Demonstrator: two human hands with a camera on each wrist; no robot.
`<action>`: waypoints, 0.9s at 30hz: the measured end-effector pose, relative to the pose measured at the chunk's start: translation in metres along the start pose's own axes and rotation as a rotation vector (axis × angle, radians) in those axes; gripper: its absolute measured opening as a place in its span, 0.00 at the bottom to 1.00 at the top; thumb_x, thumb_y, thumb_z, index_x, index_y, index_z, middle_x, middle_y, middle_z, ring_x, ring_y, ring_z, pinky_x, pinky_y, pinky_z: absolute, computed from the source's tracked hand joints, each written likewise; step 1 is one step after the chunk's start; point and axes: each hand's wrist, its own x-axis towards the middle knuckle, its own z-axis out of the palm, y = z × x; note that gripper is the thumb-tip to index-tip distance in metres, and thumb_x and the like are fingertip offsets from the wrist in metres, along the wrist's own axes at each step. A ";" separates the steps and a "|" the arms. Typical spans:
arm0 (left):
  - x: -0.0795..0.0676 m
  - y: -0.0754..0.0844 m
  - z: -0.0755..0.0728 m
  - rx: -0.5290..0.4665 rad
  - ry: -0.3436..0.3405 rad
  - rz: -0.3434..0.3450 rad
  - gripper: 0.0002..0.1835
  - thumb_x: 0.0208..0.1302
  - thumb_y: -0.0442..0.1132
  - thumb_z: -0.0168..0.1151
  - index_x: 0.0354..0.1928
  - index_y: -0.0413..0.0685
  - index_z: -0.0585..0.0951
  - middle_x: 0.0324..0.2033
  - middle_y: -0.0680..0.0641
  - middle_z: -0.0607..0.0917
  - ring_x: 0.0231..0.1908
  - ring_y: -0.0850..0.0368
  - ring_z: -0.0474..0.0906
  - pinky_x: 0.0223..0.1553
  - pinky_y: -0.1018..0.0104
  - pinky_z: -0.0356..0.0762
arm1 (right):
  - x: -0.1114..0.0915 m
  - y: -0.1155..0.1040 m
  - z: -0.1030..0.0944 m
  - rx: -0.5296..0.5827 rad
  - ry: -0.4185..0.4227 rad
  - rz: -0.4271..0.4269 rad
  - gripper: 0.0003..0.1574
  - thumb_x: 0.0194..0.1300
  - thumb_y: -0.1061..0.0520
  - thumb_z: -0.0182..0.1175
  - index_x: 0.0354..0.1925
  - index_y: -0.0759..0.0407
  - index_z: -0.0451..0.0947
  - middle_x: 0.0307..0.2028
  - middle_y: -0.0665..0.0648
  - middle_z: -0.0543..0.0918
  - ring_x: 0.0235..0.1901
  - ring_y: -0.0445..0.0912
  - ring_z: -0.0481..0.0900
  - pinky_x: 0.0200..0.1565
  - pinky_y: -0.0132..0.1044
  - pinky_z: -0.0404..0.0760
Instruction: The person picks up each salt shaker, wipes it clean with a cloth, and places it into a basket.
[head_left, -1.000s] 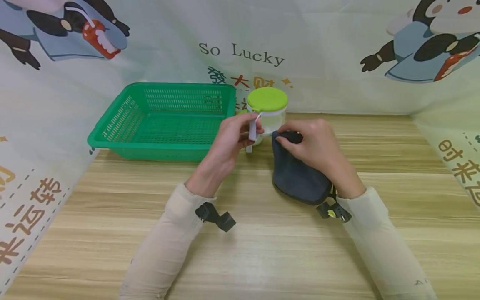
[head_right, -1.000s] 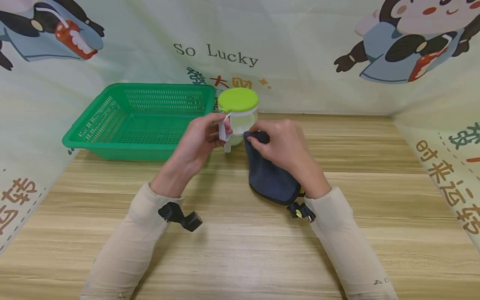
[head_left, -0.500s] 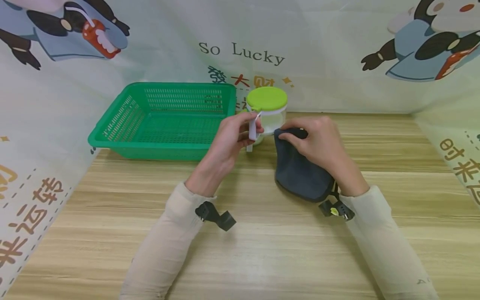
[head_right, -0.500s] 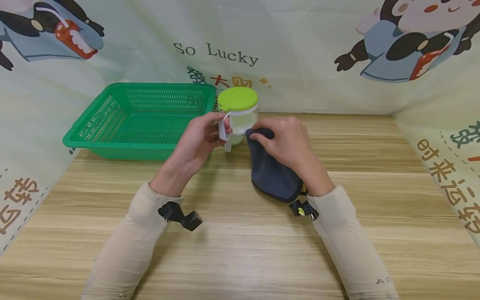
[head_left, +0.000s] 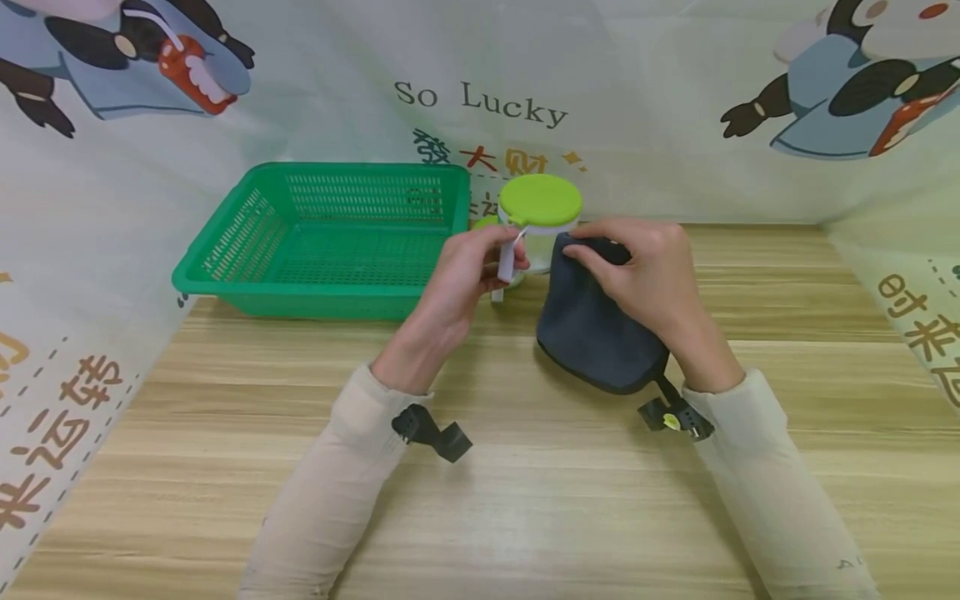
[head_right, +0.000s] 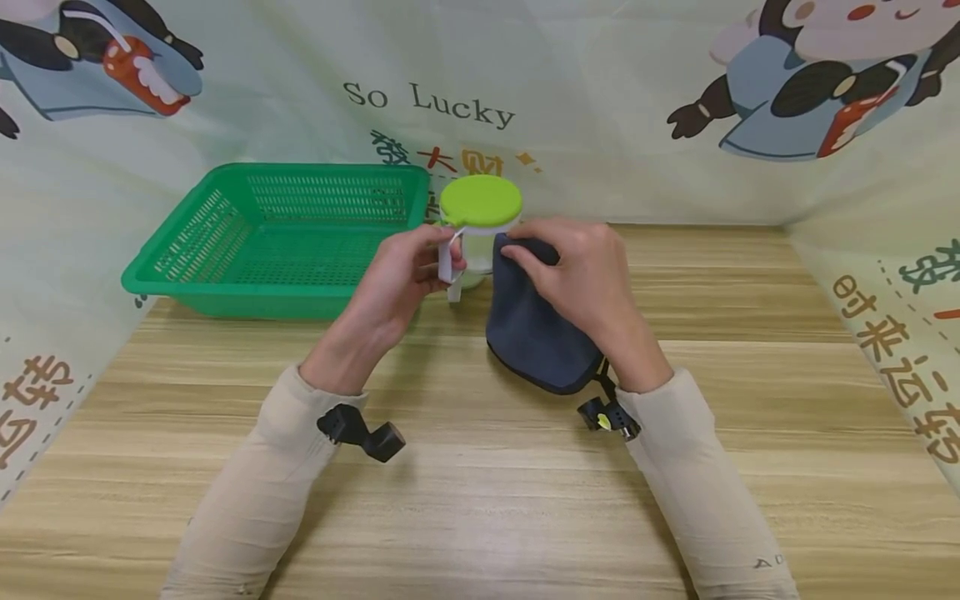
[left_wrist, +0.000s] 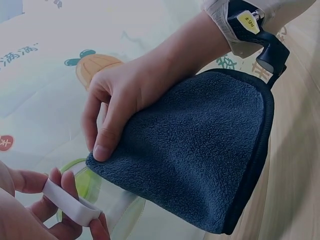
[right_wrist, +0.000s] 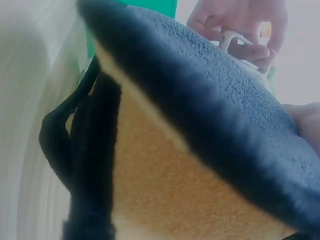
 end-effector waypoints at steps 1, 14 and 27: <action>0.000 0.000 0.000 0.000 0.001 -0.001 0.17 0.78 0.46 0.54 0.33 0.44 0.82 0.31 0.52 0.84 0.37 0.57 0.81 0.45 0.62 0.73 | 0.000 0.000 0.000 -0.002 -0.002 0.006 0.12 0.61 0.57 0.76 0.43 0.60 0.91 0.37 0.60 0.92 0.37 0.53 0.91 0.42 0.47 0.85; 0.000 0.000 -0.001 -0.038 0.000 -0.023 0.17 0.78 0.46 0.53 0.32 0.46 0.81 0.33 0.50 0.83 0.38 0.55 0.78 0.46 0.63 0.72 | -0.002 0.004 0.003 -0.027 -0.177 0.028 0.08 0.60 0.56 0.77 0.38 0.55 0.90 0.33 0.54 0.92 0.33 0.51 0.89 0.40 0.47 0.83; 0.001 0.001 -0.002 -0.067 0.004 -0.050 0.16 0.78 0.46 0.53 0.32 0.46 0.80 0.35 0.49 0.82 0.41 0.51 0.77 0.49 0.59 0.71 | -0.002 0.007 0.002 -0.042 -0.191 0.050 0.08 0.59 0.55 0.77 0.38 0.55 0.91 0.33 0.55 0.92 0.31 0.52 0.89 0.37 0.48 0.82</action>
